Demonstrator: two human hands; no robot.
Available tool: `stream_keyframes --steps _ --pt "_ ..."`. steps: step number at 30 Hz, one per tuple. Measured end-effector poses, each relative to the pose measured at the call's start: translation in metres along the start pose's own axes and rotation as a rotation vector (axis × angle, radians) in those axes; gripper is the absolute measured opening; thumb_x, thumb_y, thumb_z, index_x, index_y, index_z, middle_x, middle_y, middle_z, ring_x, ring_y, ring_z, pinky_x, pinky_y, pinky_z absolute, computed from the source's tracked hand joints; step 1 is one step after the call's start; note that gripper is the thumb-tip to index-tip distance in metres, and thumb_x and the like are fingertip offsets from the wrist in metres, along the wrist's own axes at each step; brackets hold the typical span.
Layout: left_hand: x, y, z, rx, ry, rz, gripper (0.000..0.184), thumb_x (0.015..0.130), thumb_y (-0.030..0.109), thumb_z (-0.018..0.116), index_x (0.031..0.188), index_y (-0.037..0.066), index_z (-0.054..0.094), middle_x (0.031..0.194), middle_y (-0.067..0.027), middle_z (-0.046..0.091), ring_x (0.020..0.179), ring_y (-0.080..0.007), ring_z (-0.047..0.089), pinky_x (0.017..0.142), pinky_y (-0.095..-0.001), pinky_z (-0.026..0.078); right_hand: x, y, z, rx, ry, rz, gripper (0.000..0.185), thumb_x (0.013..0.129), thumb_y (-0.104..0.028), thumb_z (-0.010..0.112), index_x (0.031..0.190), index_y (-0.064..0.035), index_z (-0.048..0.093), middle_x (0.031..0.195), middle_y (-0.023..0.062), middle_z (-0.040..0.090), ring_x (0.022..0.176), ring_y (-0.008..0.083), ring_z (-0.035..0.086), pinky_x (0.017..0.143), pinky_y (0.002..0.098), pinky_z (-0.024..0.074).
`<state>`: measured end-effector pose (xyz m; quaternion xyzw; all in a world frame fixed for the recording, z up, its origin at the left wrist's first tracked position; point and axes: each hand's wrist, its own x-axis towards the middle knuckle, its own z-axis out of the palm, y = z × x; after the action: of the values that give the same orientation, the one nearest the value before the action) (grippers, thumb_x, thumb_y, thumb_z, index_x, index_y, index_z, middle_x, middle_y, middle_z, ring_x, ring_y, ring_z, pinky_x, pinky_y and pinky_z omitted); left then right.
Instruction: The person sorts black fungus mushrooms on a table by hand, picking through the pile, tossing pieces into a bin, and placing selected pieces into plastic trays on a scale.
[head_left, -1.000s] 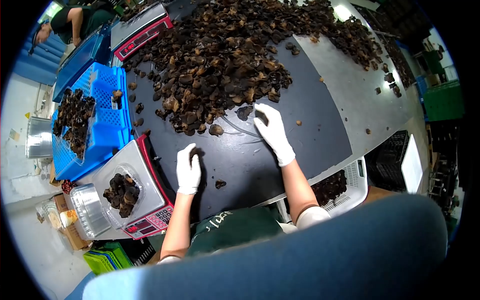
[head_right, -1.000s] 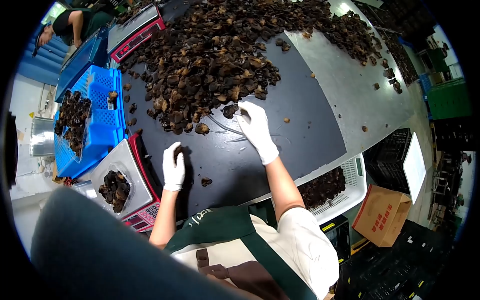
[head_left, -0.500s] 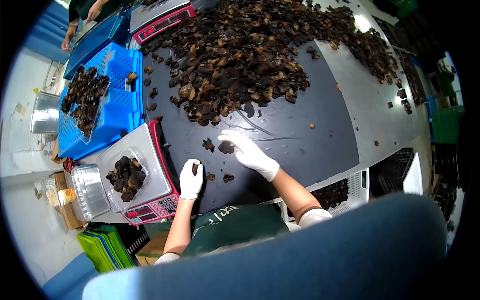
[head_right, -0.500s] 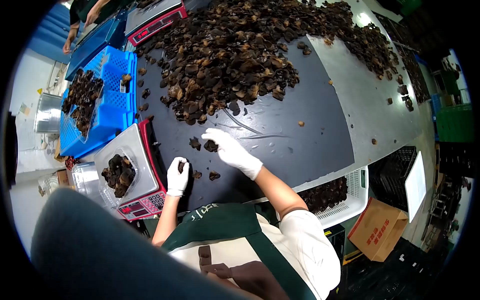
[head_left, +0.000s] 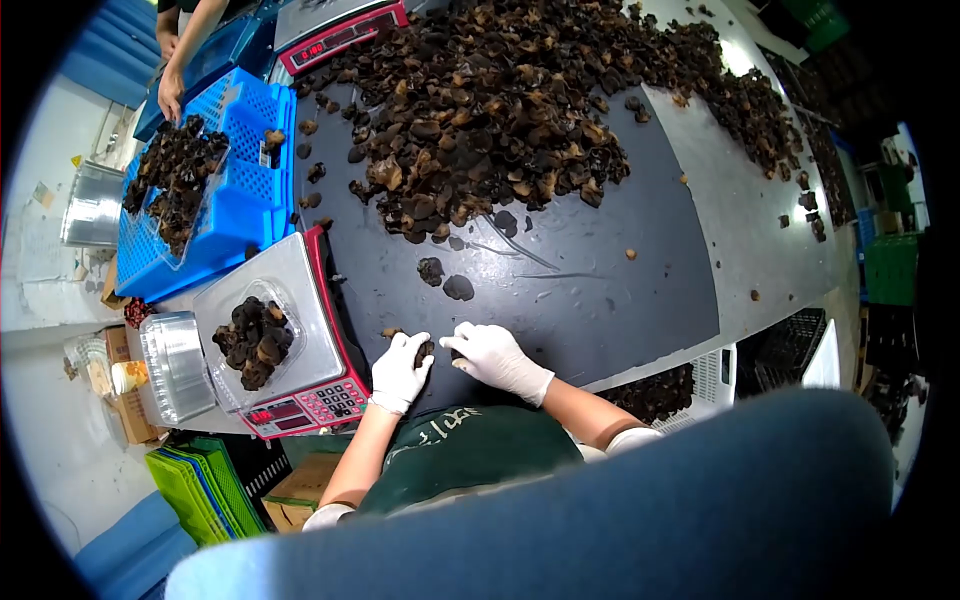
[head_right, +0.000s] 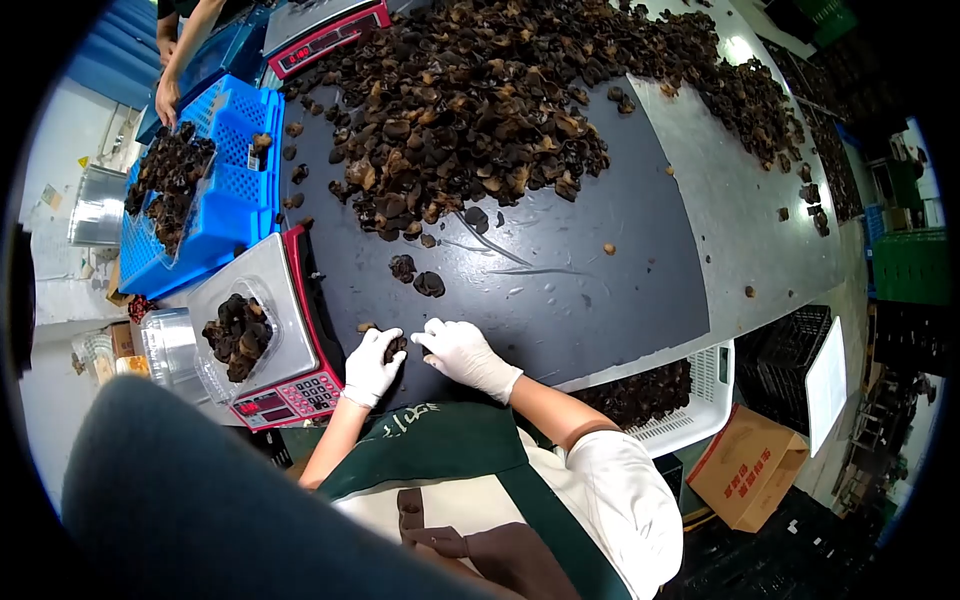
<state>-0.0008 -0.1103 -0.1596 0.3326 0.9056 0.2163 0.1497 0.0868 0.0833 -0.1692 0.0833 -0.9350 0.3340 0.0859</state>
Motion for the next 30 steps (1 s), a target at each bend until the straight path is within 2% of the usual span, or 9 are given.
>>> stream_keyframes --steps 2,5,6,8,14,17,20,24,30 --pt "0.0 -0.005 0.006 0.0 0.039 0.012 0.025 0.082 0.022 0.07 0.105 0.014 0.065 0.093 -0.0078 0.059 0.078 -0.028 0.062 0.067 -0.0358 0.052 -0.001 0.012 0.012 0.161 -0.003 0.045 0.026 0.076 -0.019 0.075 0.098 -0.0096 0.065 0.085 0.0079 0.059 0.075 0.0246 0.064 0.067 0.0338 0.0527" --pt "0.007 -0.002 0.003 -0.218 0.122 0.028 0.013 0.085 0.02 0.068 0.092 0.009 0.066 0.075 -0.0097 0.057 0.071 -0.0287 0.061 0.066 -0.0366 0.051 0.013 0.025 -0.007 0.643 0.045 0.35 0.019 0.082 -0.019 0.074 0.092 -0.0055 0.065 0.085 0.009 0.064 0.078 0.0198 0.065 0.072 0.0292 0.0517" --pt "0.01 -0.001 0.002 -0.22 0.125 0.029 0.013 0.085 0.02 0.068 0.092 0.009 0.066 0.075 -0.0097 0.057 0.071 -0.0287 0.061 0.066 -0.0366 0.051 0.019 0.025 -0.023 0.764 0.062 0.452 0.017 0.082 -0.017 0.073 0.091 -0.0045 0.065 0.084 0.0051 0.064 0.076 0.0132 0.061 0.071 0.0278 0.0495" --pt "0.016 -0.001 -0.001 -0.227 0.119 0.024 0.013 0.084 0.021 0.07 0.084 0.008 0.066 0.075 -0.01 0.058 0.07 -0.0284 0.061 0.066 -0.0372 0.05 0.024 0.038 -0.045 0.775 0.116 0.588 0.015 0.082 -0.015 0.072 0.089 -0.0048 0.064 0.082 0.0021 0.062 0.075 0.0099 0.056 0.07 0.0264 0.0475" --pt "0.05 -0.006 -0.001 -0.422 0.232 -0.055 0.011 0.084 0.013 0.072 0.083 0.005 0.064 0.077 -0.0082 0.06 0.067 -0.0189 0.061 0.063 -0.03 0.049 0.024 0.111 -0.058 0.504 0.541 0.614 0.009 0.078 -0.003 0.063 0.085 -0.0035 0.058 0.079 0.0049 0.059 0.073 0.012 0.056 0.067 0.0275 0.0479" --pt "0.074 -0.009 0.0 -0.435 0.356 0.009 0.011 0.084 0.006 0.07 0.094 0.005 0.066 0.084 -0.0081 0.062 0.07 -0.0178 0.062 0.067 -0.0287 0.051 0.043 0.114 -0.066 0.423 0.598 0.55 0.01 0.081 -0.005 0.064 0.09 -0.0039 0.061 0.087 0.007 0.063 0.078 0.0151 0.061 0.07 0.0289 0.0506" --pt "0.097 -0.017 0.009 -0.3 0.398 0.07 0.026 0.085 0.012 0.068 0.111 0.008 0.065 0.093 -0.0085 0.06 0.08 -0.0245 0.063 0.074 -0.0321 0.052 0.066 0.102 -0.069 0.307 0.586 0.513 0.017 0.083 -0.007 0.066 0.1 -0.006 0.065 0.096 0.0083 0.066 0.083 0.0188 0.065 0.075 0.0299 0.0525" --pt "0.109 0.001 0.006 -0.155 0.235 -0.036 0.032 0.086 0.016 0.066 0.116 0.009 0.061 0.106 -0.0082 0.057 0.089 -0.0275 0.062 0.078 -0.0325 0.052 0.077 0.118 -0.047 -0.154 0.435 0.535 0.031 0.083 -0.023 0.068 0.112 -0.0118 0.064 0.097 0.0105 0.061 0.087 0.0287 0.063 0.077 0.0375 0.0518" --pt "0.104 -0.014 0.02 -0.505 0.2 -0.013 0.013 0.086 0.004 0.064 0.098 0.004 0.06 0.077 -0.0043 0.058 0.076 -0.0131 0.062 0.072 -0.0282 0.051 0.06 0.109 -0.052 0.104 0.303 0.474 0.022 0.087 -0.023 0.066 0.104 -0.0099 0.068 0.09 0.0077 0.061 0.081 0.0256 0.062 0.073 0.0365 0.0501"
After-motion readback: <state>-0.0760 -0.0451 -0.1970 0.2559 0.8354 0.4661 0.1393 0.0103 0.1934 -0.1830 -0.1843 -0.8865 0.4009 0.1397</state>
